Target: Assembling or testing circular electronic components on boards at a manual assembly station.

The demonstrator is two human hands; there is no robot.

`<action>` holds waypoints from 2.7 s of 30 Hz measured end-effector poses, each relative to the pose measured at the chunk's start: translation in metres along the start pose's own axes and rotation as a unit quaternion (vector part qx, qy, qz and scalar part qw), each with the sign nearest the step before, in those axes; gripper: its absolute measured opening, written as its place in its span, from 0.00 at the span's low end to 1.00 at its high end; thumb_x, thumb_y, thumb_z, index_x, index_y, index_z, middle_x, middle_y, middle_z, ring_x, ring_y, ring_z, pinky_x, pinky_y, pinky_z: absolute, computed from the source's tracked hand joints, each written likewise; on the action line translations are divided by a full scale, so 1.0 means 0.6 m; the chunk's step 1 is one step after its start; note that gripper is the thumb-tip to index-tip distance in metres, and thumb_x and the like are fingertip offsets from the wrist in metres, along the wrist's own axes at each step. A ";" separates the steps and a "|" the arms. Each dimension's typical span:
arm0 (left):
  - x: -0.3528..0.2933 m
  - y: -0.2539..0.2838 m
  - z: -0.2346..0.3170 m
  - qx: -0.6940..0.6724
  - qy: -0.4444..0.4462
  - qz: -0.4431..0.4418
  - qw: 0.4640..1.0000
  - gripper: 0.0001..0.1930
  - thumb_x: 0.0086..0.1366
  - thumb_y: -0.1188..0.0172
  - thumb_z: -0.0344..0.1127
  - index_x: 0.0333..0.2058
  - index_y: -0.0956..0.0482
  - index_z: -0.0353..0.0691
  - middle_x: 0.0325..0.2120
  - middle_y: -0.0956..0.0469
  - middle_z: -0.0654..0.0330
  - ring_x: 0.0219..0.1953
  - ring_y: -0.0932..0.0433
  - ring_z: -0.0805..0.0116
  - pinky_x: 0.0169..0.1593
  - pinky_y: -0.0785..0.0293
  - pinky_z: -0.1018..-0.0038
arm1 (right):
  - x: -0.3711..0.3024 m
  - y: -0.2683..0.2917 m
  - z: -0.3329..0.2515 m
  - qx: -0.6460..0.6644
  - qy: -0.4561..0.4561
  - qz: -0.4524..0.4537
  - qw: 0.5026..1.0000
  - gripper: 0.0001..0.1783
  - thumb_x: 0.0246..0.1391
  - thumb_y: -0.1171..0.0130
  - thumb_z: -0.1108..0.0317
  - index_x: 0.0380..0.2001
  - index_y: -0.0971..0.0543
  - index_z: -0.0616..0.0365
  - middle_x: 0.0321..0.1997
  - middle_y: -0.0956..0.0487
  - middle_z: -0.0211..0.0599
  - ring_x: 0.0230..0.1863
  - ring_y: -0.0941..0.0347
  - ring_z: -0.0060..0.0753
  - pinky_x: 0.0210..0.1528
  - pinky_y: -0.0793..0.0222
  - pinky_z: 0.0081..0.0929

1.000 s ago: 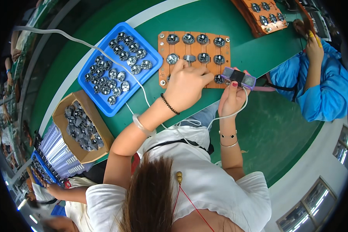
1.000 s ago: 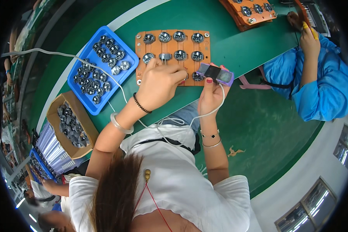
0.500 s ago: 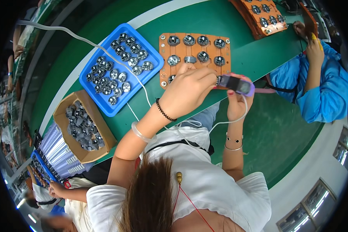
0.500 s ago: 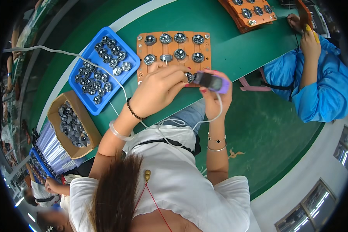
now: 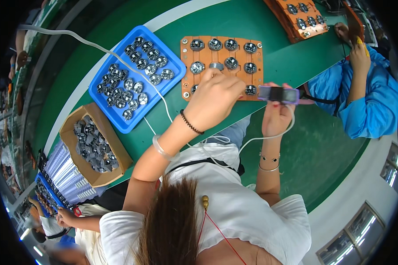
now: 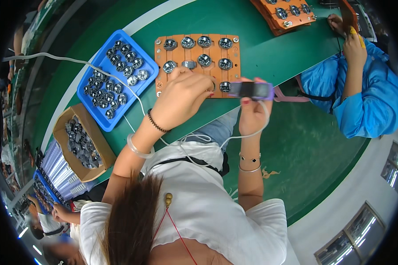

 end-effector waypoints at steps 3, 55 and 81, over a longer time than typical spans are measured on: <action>0.002 -0.015 -0.005 0.085 -0.012 0.028 0.996 0.05 0.49 0.45 0.28 0.27 0.28 0.41 0.26 0.27 0.63 0.36 0.29 0.66 0.42 0.40 0.69 | 0.003 0.029 0.007 0.036 0.004 0.045 0.998 0.28 0.51 0.44 0.70 0.53 0.42 0.62 0.49 0.31 0.51 0.51 0.34 0.45 0.58 0.43 0.39; 0.017 -0.017 0.022 -0.036 0.009 0.030 0.999 0.06 0.48 0.38 0.32 0.25 0.25 0.42 0.34 0.26 0.65 0.34 0.27 0.65 0.39 0.34 0.71 | 0.005 -0.007 -0.025 -0.103 0.049 -0.097 0.989 0.26 0.57 0.53 0.69 0.55 0.47 0.64 0.49 0.31 0.51 0.58 0.39 0.51 0.60 0.46 0.42; -0.181 0.038 -0.005 -0.253 0.316 0.138 0.904 0.22 0.53 0.41 0.26 0.46 0.37 0.38 0.56 0.44 0.42 0.62 0.47 0.51 0.60 0.47 0.65 | -0.023 0.013 -0.030 -0.214 -0.202 0.063 0.954 0.16 0.50 0.43 0.69 0.42 0.27 0.66 0.36 0.24 0.33 0.33 0.32 0.16 0.35 0.36 0.13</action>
Point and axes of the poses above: each hand's wrist, its own x-axis towards the middle knuckle, its own y-axis out of the back of the hand, z = x × y, the point moved 4 cm from there along x, towards the middle knuckle
